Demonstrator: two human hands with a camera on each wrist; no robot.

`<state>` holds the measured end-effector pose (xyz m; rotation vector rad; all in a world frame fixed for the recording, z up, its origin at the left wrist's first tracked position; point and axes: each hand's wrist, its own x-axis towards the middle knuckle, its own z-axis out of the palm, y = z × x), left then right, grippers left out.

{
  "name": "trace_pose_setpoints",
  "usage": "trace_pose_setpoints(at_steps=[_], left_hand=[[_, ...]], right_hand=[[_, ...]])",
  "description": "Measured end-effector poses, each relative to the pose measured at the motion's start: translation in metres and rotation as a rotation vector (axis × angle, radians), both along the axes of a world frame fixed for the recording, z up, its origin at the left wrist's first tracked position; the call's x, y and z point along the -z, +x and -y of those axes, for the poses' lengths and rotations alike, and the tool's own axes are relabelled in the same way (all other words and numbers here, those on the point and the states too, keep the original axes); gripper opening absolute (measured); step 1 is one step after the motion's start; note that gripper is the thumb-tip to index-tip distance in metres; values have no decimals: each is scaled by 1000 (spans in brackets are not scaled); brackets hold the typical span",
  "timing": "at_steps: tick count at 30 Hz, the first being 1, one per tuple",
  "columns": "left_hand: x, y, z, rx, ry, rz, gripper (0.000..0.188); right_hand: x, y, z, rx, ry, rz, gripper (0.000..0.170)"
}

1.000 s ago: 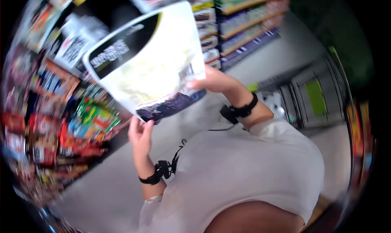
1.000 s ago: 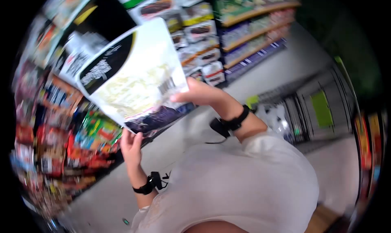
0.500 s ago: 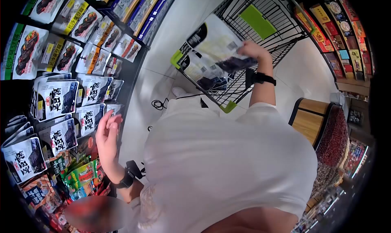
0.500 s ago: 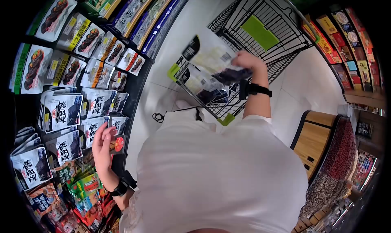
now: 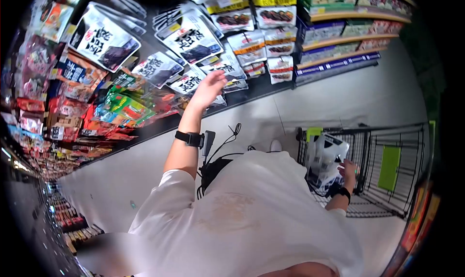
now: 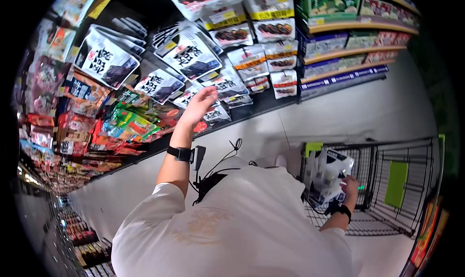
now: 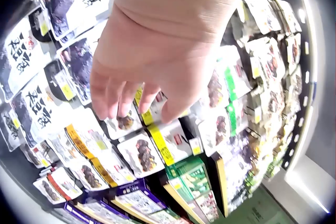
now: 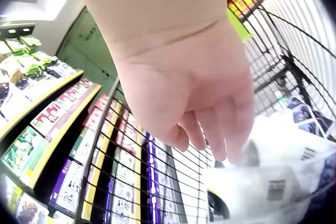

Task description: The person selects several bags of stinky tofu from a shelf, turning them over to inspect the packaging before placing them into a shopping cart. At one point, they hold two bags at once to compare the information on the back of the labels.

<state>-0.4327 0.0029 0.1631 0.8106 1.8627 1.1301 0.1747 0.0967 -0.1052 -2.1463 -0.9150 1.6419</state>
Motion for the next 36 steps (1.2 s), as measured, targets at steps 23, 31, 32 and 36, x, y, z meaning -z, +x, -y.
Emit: trace_pose_setpoints(at_steps=[23, 31, 32, 36], left_hand=[[119, -281, -40, -624, 334, -18, 56], [120, -273, -40, -539, 269, -185, 41], [115, -268, -38, -503, 184, -231, 41], [124, -249, -37, -546, 317, -385, 45]], right_hand=[[-220, -383, -63, -714, 455, -256, 31], [-228, -432, -57, -833, 471, -209, 32], [-228, -433, -55, -830, 469, -208, 32], [-220, -433, -52, -885, 426, -243, 32]])
